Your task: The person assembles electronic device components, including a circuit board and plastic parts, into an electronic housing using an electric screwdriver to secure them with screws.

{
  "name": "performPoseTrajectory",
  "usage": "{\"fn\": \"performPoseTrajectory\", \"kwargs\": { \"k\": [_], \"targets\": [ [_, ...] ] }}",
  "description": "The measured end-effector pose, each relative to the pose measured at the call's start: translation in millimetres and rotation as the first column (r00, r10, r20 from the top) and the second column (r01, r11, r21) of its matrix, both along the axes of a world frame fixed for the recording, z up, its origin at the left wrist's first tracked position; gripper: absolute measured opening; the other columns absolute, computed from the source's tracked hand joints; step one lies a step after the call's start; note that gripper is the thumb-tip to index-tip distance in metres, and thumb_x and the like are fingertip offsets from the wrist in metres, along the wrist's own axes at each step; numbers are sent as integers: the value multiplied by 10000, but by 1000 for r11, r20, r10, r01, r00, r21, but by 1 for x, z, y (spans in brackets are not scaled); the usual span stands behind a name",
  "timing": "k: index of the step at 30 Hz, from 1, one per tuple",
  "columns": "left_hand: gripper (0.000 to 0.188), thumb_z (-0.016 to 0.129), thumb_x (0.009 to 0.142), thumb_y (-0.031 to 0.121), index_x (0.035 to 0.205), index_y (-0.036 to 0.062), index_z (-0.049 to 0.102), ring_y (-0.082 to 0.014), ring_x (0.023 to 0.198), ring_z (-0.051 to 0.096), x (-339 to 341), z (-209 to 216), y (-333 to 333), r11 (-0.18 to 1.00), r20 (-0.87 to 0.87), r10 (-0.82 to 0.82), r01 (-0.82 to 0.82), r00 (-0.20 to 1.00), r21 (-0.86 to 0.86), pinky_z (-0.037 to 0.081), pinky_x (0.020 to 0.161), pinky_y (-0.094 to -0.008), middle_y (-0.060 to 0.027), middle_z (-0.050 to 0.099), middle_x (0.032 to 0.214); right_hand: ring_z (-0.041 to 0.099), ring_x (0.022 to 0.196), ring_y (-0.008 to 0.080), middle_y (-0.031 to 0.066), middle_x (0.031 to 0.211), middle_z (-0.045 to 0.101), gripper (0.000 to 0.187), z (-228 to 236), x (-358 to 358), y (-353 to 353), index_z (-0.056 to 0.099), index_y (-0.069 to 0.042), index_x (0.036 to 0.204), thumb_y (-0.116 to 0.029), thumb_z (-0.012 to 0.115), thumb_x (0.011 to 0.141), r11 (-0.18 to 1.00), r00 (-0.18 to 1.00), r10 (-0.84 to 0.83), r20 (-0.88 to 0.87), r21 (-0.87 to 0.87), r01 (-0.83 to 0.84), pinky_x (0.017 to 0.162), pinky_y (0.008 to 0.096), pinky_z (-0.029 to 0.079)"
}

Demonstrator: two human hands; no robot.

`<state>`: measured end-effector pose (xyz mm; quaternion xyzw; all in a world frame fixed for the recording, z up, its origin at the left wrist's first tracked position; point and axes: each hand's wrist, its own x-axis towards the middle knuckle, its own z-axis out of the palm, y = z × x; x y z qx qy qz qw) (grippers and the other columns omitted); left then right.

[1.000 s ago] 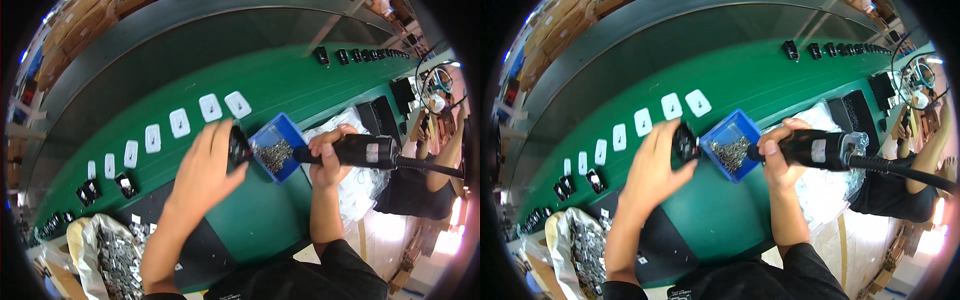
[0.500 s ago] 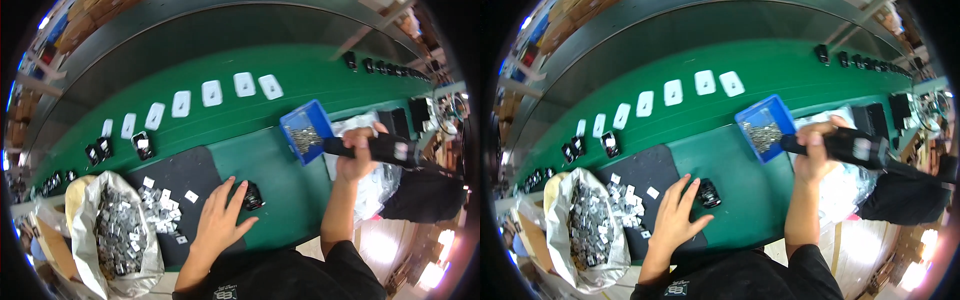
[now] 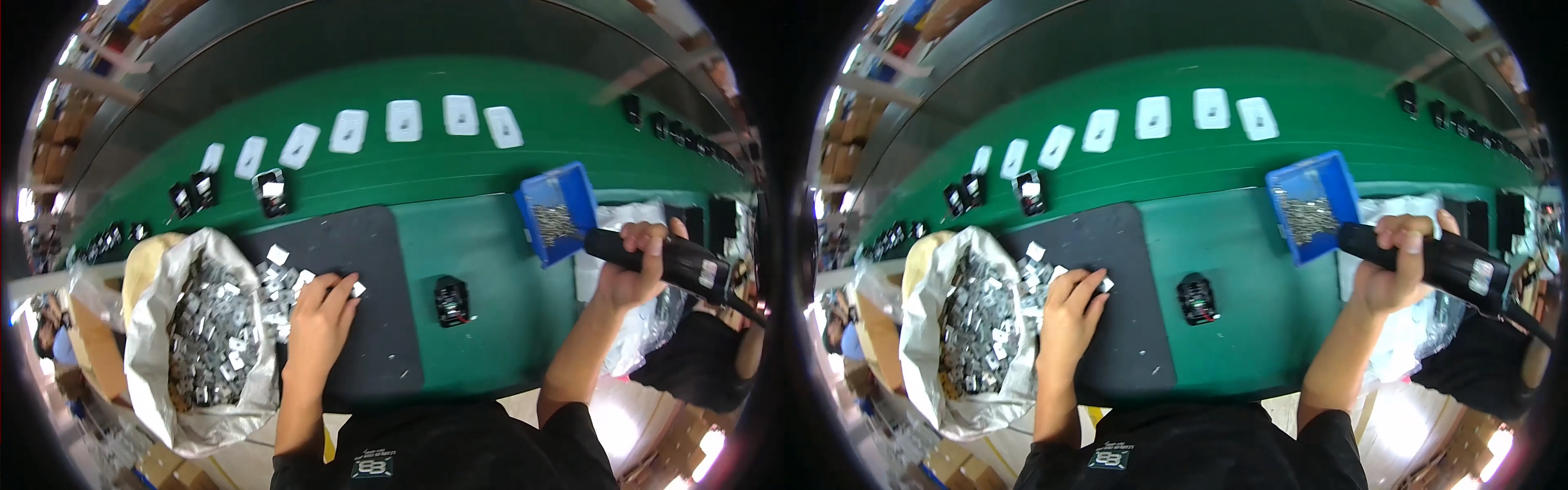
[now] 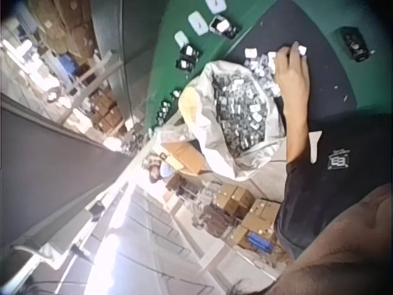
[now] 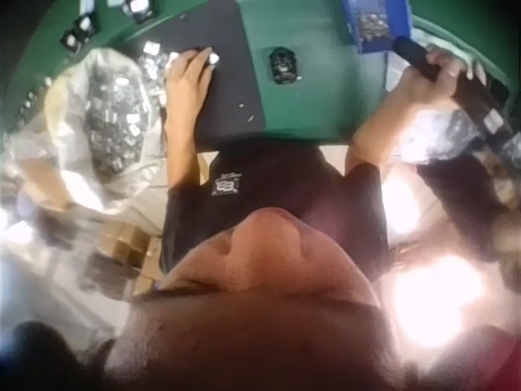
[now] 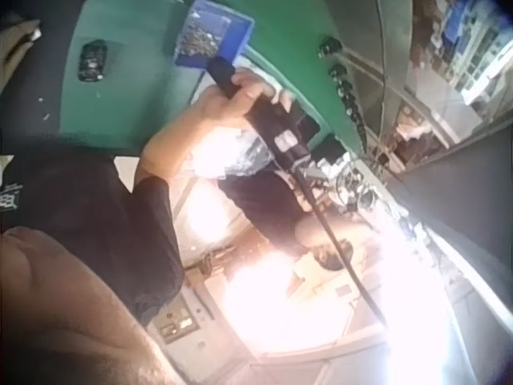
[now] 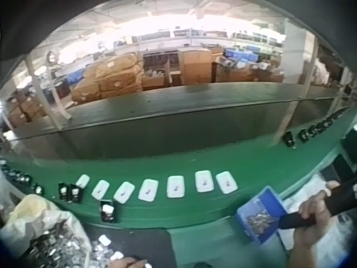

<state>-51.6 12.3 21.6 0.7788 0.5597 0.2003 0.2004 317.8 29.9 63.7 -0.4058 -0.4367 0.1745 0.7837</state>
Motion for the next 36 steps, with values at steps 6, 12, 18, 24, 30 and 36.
{"fn": "performPoseTrajectory", "kwargs": {
  "k": [6, 12, 18, 24, 30, 36],
  "targets": [
    [280, 764, 701, 34, 938, 9, 616, -315, 791, 596, -3, 5, 2, 976, 25, 87, -80, 996, -204, 486, 712, -388, -137, 601, 867, 463, 602, 131, 35, 716, 464, 450, 10, -12, -6, 414, -36, 1260, -73, 582, 844, 999, 997, 12, -79, 45, -8, 618, 325, 433],
    [241, 762, 687, 5, 845, 1, 580, -301, 750, 595, 1, -2, 1, 983, -5, 108, -107, 994, -152, 469, 669, -383, -122, 596, 824, 465, 610, 126, 28, 727, 465, 450, 13, -10, -12, 411, -48, 1272, -76, 574, 853, 997, 996, 43, -84, 64, -38, 626, 322, 429],
    [120, 716, 772, -4, 882, 5, 668, -267, 746, 665, 24, 6, -7, 978, 205, 115, -74, 972, -196, 531, 648, -323, -129, 670, 903, 448, 608, 123, 23, 730, 452, 473, 15, -8, -19, 406, -46, 1297, -109, 568, 857, 998, 995, 38, -88, 61, -33, 639, 320, 423],
    [202, 777, 688, -7, 854, 14, 664, -252, 800, 630, 66, 17, -8, 992, 377, -89, 115, 922, -47, 508, 675, -330, -95, 634, 906, 444, 603, 111, 11, 738, 461, 496, 15, -22, -40, 388, -56, 1307, -129, 586, 858, 988, 979, 142, -146, 82, -131, 644, 304, 406],
    [192, 794, 671, 50, 820, 52, 672, -262, 937, 592, 83, 7, -11, 985, 192, -166, 172, 967, -17, 422, 855, -383, -93, 594, 1142, 454, 554, 106, -5, 715, 471, 500, 18, -36, -67, 384, -107, 1228, -176, 680, 831, 990, 968, 131, -214, 75, -117, 589, 275, 396],
    [144, 779, 692, 71, 794, 72, 677, -250, 950, 611, 96, -10, -5, 981, 105, -186, 178, 977, 77, 397, 899, -382, -88, 661, 1092, 482, 541, 119, -4, 707, 504, 486, 34, -38, -80, 392, -108, 1189, -142, 696, 811, 984, 964, 156, -216, 120, -132, 551, 273, 409]
  ]
}}
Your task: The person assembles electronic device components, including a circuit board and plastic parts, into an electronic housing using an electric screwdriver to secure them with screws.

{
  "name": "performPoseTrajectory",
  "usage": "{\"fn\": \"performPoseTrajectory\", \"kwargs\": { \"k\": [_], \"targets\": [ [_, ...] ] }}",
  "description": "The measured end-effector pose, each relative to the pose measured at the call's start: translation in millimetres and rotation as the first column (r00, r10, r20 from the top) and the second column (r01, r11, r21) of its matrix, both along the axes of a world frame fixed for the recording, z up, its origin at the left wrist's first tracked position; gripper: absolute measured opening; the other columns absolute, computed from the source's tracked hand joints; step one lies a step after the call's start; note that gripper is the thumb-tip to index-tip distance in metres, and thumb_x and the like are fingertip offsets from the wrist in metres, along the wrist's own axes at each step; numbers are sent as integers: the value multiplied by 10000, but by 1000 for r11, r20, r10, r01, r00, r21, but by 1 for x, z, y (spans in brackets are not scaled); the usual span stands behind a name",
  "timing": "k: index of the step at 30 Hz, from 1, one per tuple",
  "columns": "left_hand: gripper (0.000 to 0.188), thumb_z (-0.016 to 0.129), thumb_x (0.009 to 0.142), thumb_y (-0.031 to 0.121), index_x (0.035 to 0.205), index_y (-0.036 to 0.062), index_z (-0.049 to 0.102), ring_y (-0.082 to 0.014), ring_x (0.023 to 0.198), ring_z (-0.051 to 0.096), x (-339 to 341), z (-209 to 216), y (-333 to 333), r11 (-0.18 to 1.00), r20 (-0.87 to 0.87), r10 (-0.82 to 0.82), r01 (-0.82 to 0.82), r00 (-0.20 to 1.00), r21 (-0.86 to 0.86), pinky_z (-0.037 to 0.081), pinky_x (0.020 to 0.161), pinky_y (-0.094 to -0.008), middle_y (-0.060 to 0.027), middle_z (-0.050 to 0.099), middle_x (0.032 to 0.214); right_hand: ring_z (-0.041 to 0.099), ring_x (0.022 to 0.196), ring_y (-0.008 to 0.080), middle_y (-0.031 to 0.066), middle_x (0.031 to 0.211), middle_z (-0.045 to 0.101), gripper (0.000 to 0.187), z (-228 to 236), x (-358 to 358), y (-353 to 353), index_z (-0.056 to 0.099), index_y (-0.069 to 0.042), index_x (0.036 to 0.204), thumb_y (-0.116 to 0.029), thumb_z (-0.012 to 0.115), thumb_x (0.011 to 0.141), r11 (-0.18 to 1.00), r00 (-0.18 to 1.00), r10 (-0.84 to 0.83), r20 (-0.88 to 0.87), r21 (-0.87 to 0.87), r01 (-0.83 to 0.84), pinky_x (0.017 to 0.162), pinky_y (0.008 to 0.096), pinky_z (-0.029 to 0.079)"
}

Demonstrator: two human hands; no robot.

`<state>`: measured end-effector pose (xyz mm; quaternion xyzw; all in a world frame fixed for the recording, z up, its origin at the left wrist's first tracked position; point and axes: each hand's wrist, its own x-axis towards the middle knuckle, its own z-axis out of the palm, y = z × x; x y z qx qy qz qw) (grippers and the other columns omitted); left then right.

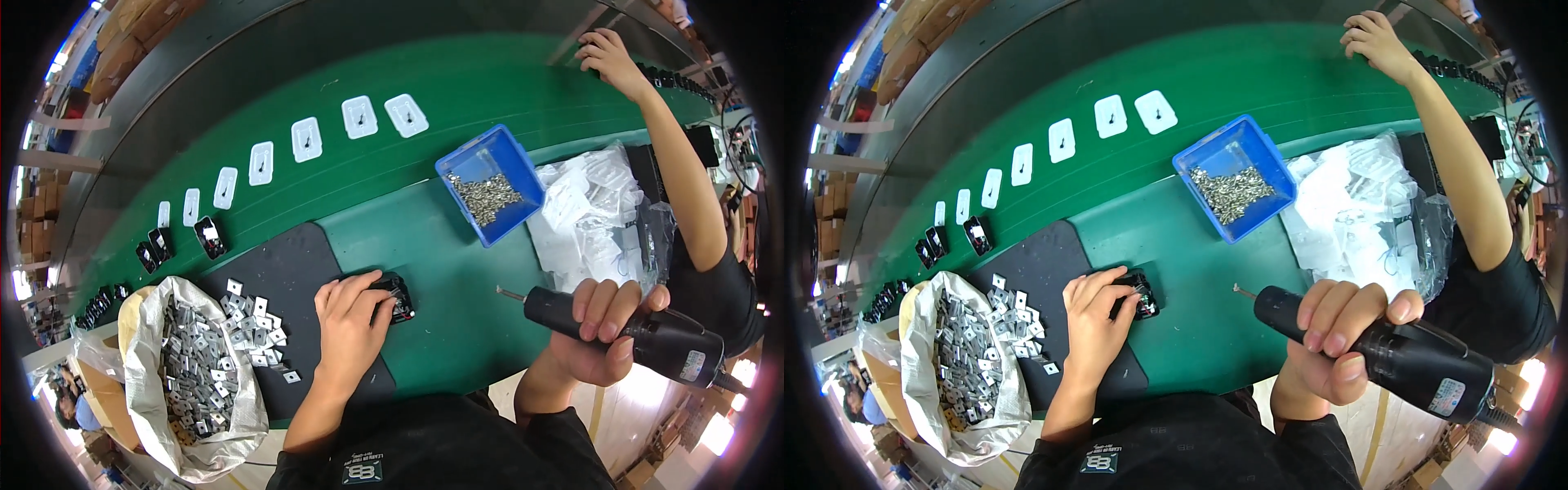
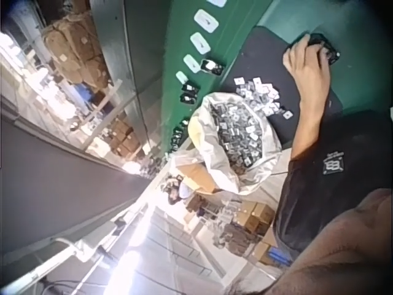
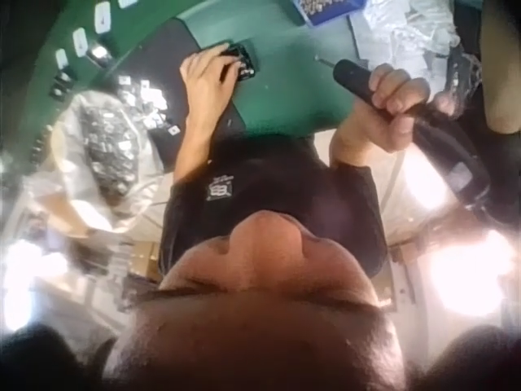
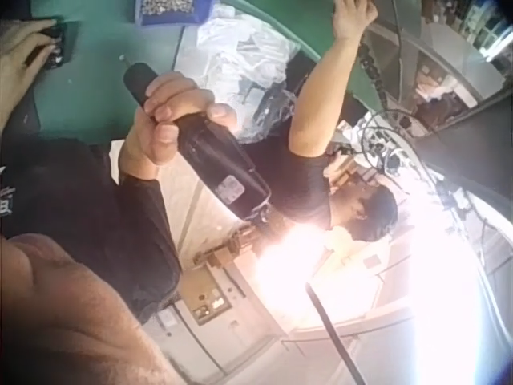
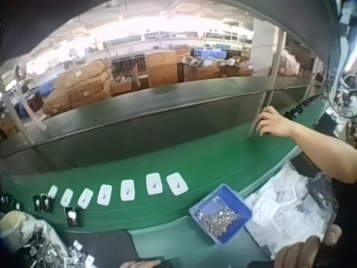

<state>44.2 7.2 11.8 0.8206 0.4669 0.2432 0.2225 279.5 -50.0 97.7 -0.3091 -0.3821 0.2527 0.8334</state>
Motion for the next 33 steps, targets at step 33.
{"fn": "performPoseTrajectory", "kwargs": {
  "k": [33],
  "targets": [
    [347, 703, 754, 115, 1080, 31, 621, -352, 996, 579, 0, -13, 20, 971, 114, -229, 235, 967, -44, 459, 876, -410, -181, 615, 1048, 519, 550, 147, 47, 661, 489, 427, 37, -49, -83, 429, -31, 1161, -65, 640, 791, 991, 983, 136, -125, 23, -134, 573, 318, 455]
  ]
}}
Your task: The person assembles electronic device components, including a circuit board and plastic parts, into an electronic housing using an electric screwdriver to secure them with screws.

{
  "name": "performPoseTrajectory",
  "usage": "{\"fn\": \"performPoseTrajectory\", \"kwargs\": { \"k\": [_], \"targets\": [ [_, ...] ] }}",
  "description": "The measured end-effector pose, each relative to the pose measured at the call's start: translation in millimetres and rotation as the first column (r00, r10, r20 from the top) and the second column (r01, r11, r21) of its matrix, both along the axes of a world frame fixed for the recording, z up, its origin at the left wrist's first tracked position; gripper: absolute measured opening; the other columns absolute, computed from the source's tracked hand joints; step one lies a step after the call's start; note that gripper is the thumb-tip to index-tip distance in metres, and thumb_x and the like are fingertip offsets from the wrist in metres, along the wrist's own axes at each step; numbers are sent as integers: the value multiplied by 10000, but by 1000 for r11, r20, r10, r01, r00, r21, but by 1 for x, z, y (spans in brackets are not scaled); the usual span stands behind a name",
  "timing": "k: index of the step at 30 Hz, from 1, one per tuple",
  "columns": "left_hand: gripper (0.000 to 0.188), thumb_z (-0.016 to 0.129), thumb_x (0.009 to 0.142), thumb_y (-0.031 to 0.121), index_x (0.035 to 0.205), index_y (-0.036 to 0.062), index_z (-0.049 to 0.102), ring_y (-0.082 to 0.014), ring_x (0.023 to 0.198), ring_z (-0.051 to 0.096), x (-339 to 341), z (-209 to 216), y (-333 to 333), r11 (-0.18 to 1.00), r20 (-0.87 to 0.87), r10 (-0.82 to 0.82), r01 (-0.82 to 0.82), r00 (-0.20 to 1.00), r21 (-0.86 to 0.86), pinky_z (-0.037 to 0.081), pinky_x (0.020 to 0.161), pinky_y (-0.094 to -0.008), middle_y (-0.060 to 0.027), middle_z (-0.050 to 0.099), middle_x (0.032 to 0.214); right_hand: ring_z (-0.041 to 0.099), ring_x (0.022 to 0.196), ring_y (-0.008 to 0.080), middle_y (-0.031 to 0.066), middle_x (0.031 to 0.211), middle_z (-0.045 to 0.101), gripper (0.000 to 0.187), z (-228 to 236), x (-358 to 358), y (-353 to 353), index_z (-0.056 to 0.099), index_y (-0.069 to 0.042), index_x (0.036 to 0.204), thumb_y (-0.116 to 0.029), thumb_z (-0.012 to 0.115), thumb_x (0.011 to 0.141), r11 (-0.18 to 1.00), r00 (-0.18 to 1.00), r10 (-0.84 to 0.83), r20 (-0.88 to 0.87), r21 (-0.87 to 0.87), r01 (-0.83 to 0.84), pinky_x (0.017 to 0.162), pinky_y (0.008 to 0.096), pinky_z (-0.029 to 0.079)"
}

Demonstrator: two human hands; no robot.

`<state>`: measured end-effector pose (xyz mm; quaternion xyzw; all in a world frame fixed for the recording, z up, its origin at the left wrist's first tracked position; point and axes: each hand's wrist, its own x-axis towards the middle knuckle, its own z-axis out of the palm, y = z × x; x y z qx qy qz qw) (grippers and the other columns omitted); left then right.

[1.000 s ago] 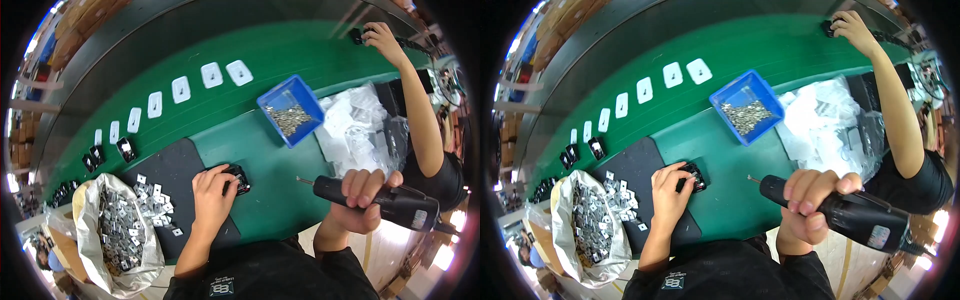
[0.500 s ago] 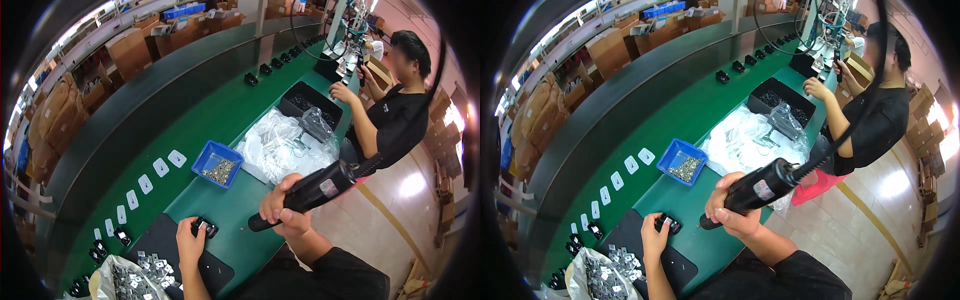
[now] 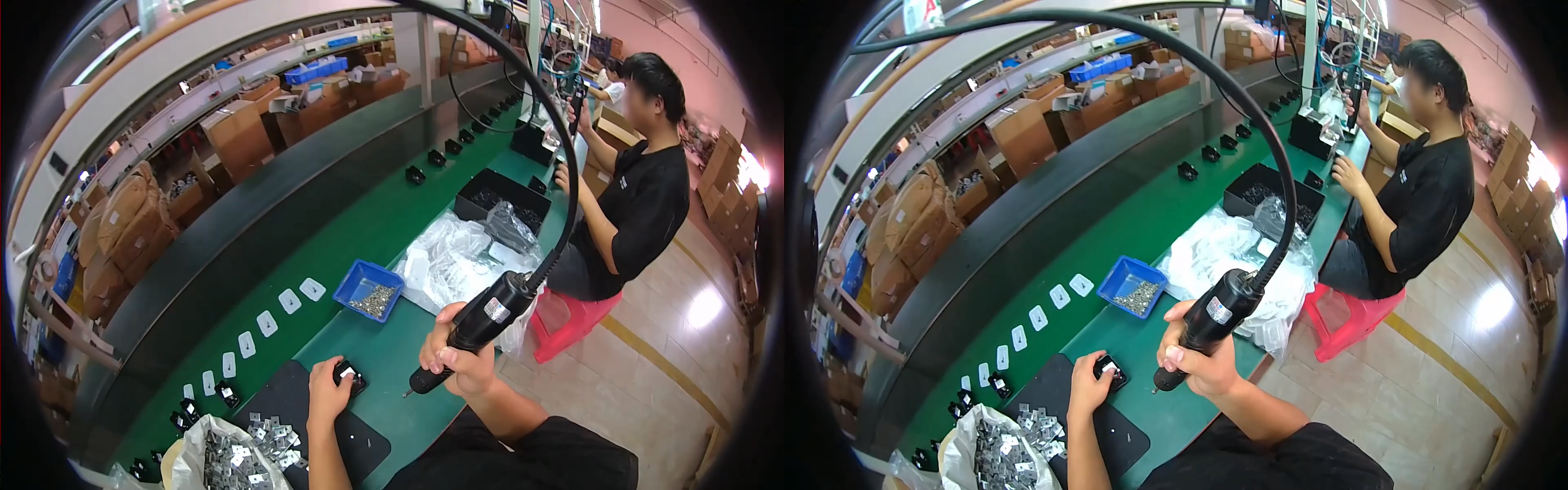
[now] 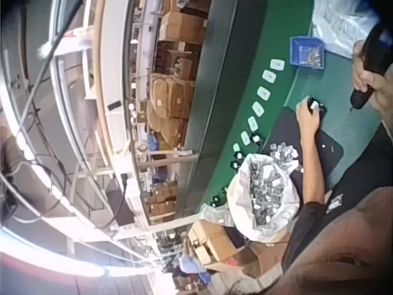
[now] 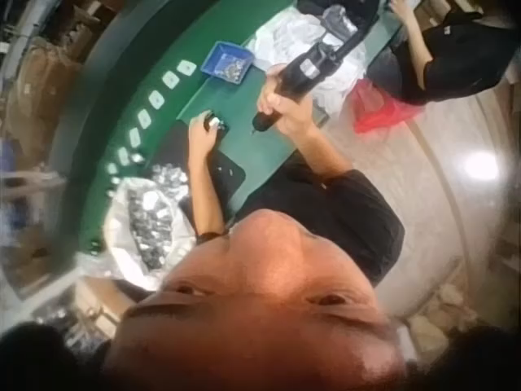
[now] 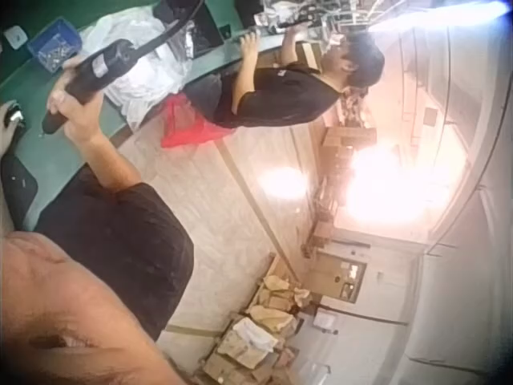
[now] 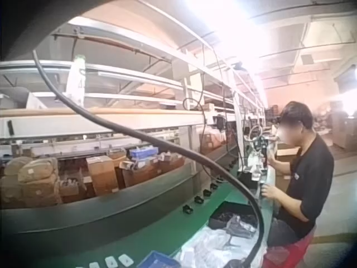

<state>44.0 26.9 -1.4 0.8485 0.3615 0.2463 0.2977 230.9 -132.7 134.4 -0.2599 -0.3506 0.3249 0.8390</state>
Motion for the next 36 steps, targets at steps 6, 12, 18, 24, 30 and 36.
{"fn": "performPoseTrajectory", "kwargs": {
  "k": [6, 12, 18, 24, 30, 36],
  "targets": [
    [445, 700, 732, 104, 1158, 22, 604, -285, 982, 627, -10, 63, -71, 982, 301, -186, 191, 935, 14, 497, 866, -374, -154, 646, 1057, 527, 561, 149, 50, 662, 485, 427, -6, -10, -17, 438, -28, 1170, -62, 636, 794, 999, 998, 53, -27, -8, -53, 580, 322, 457],
    [476, 725, 786, 15, 1228, -61, 565, -206, 887, 702, -24, 35, -156, 876, 546, -142, 362, 826, -319, 556, 761, -293, -163, 681, 1067, 540, 607, 151, 66, 699, 525, 448, -15, -32, -34, 437, -15, 1187, -34, 655, 796, 970, 970, 243, -28, -22, -243, 608, 330, 457],
    [201, 648, 848, -14, 1040, -71, 663, -174, 773, 713, -16, 33, -178, 871, 489, -12, 249, 872, -423, 565, 708, -278, -133, 724, 891, 542, 613, 147, 64, 703, 537, 417, -21, -33, -52, 457, -15, 1177, -10, 642, 804, 964, 965, 262, -15, -37, -263, 622, 334, 462],
    [168, 620, 880, 20, 1024, -37, 686, -135, 769, 714, -23, 34, -177, 904, 390, 6, 161, 921, -395, 560, 692, -250, -99, 735, 871, 548, 623, 153, 79, 713, 551, 426, -26, -36, -41, 458, -14, 1180, 2, 645, 798, 938, 939, 339, -59, -57, -342, 633, 337, 462],
    [291, 625, 882, 43, 1171, 9, 636, -172, 811, 722, -19, 42, -160, 962, 269, -56, 124, 961, -243, 553, 712, -259, -110, 730, 899, 547, 625, 164, 81, 710, 537, 451, -33, -27, -14, 432, -10, 1190, -17, 657, 799, 908, 914, 389, -117, -120, -402, 628, 347, 458],
    [291, 610, 897, 74, 1184, 24, 615, -216, 838, 717, -17, 47, -130, 934, 179, -163, 210, 970, -288, 569, 735, -294, -115, 716, 958, 530, 570, 170, 76, 678, 513, 440, -43, -21, 15, 432, -14, 1161, -54, 660, 786, 910, 926, 333, -177, -198, -365, 575, 348, 461]
  ]
}}
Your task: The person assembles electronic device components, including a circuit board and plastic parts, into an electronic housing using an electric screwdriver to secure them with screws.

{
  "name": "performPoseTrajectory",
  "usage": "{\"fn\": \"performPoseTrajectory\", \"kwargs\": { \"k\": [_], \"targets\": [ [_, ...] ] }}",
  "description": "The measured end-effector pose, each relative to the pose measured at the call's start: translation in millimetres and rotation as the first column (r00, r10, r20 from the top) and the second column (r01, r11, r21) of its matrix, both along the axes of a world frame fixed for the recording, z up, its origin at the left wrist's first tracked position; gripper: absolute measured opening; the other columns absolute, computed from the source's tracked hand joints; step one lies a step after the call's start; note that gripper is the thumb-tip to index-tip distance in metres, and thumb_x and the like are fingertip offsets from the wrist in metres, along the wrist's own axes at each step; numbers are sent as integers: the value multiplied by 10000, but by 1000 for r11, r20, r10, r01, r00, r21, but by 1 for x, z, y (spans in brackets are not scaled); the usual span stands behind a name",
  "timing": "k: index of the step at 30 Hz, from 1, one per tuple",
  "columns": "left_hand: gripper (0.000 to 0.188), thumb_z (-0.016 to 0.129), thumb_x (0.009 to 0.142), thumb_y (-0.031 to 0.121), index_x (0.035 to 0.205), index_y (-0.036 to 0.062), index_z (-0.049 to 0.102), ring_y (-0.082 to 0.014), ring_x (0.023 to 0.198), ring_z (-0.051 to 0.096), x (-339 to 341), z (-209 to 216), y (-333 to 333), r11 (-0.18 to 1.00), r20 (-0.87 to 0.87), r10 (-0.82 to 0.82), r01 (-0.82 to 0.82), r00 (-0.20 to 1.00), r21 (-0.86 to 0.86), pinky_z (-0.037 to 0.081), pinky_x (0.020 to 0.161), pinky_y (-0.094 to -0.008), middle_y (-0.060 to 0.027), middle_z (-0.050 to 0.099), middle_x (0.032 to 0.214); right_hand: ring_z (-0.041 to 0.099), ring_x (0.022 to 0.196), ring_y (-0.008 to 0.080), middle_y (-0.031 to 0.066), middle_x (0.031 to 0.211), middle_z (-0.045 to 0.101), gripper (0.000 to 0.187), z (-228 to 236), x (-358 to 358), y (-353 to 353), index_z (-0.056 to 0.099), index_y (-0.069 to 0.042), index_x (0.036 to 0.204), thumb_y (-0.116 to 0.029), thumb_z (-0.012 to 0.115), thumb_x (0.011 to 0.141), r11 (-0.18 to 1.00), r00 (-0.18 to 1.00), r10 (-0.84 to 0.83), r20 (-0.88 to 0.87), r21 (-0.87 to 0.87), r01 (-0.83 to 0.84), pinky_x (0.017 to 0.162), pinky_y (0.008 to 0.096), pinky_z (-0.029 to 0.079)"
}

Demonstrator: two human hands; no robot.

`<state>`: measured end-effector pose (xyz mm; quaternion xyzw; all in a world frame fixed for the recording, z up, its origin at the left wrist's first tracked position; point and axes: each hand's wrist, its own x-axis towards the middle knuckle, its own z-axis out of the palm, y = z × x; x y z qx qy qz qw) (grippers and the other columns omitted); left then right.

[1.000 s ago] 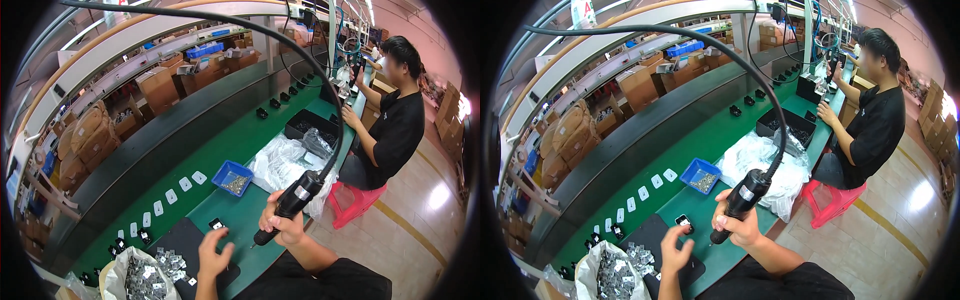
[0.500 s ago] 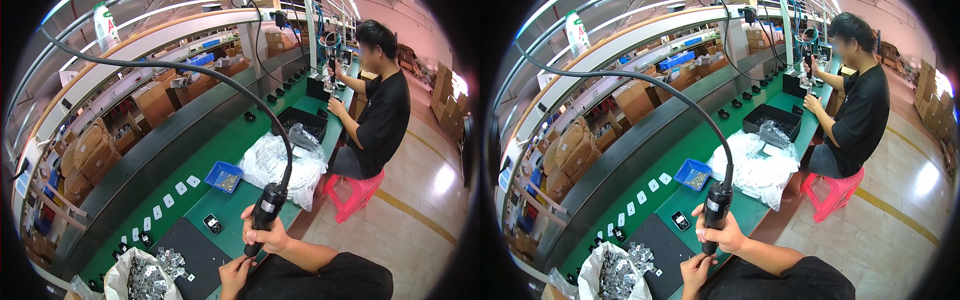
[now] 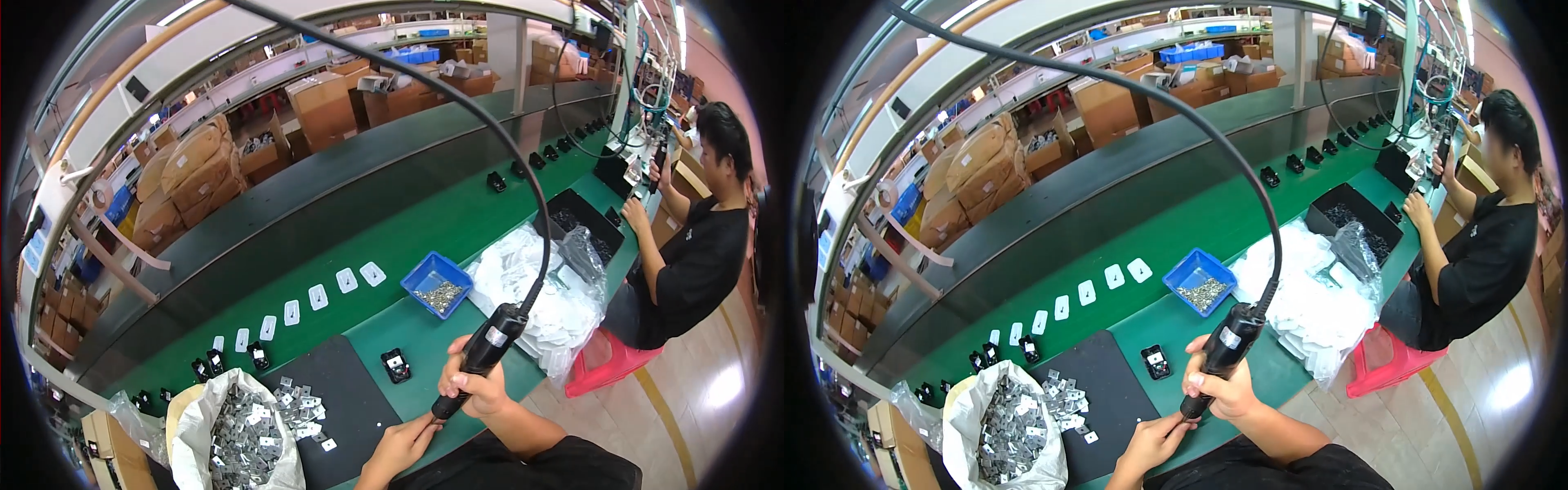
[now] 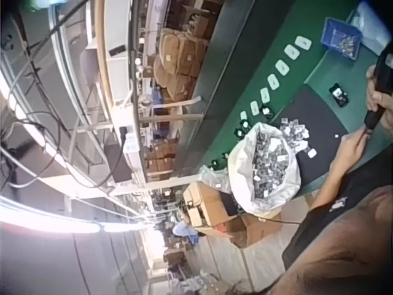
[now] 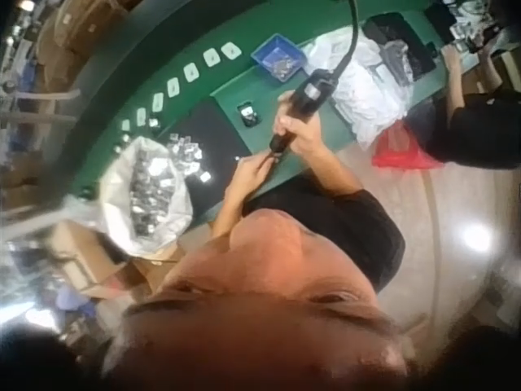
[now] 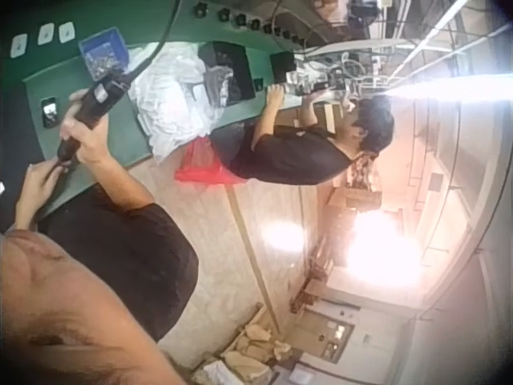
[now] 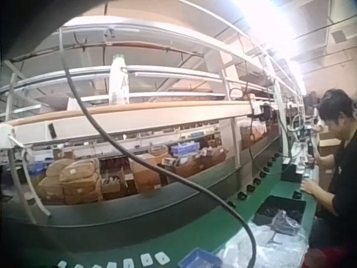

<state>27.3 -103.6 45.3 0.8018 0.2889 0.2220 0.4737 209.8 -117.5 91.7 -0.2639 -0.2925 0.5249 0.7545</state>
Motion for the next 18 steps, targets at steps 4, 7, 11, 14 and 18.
{"fn": "performPoseTrajectory", "kwargs": {
  "k": [4, 7, 11, 14, 18],
  "targets": [
    [278, 616, 895, 83, 1166, 22, 617, -232, 812, 715, 12, -4, 20, 999, 21, -34, 34, 999, 14, 572, 715, -304, -95, 716, 922, 527, 569, 169, 74, 672, 509, 435, -4, 9, 16, 436, -19, 1151, -60, 657, 779, 999, 999, -36, -3, -24, 36, 576, 346, 461],
    [181, 629, 881, 78, 1049, 45, 687, -213, 732, 713, 17, -9, 31, 999, 43, -14, 13, 999, 35, 567, 662, -297, -81, 718, 849, 526, 577, 172, 78, 674, 511, 433, -6, 14, 23, 437, -19, 1157, -42, 652, 781, 998, 1000, -7, 14, -68, 8, 582, 353, 458],
    [181, 675, 851, 114, 1025, 69, 697, -220, 689, 703, 18, -14, 40, 998, -33, 11, -8, 999, 69, 564, 631, -298, -60, 713, 807, 524, 582, 173, 74, 678, 512, 435, -9, 15, 35, 437, -19, 1164, -18, 661, 790, 995, 998, 42, 43, -94, -38, 595, 352, 457],
    [197, 720, 817, 145, 1001, 77, 703, -235, 640, 690, 17, -17, 43, 997, -74, 35, -30, 997, 74, 554, 592, -306, -77, 704, 773, 567, 668, 145, 83, 752, 589, 450, -11, 18, 40, 460, 5, 1172, 11, 690, 786, 993, 995, 99, -30, -58, -100, 628, 287, 465],
    [215, 723, 806, 108, 1008, 46, 687, -254, 592, 666, 18, -21, 48, 981, -18, 80, -76, 997, 179, 534, 549, -333, -107, 671, 721, 530, 588, 166, 65, 690, 522, 465, -13, 18, 50, 436, -27, 1177, -48, 700, 794, 992, 992, 100, 75, -83, -93, 595, 343, 452]
  ]
}}
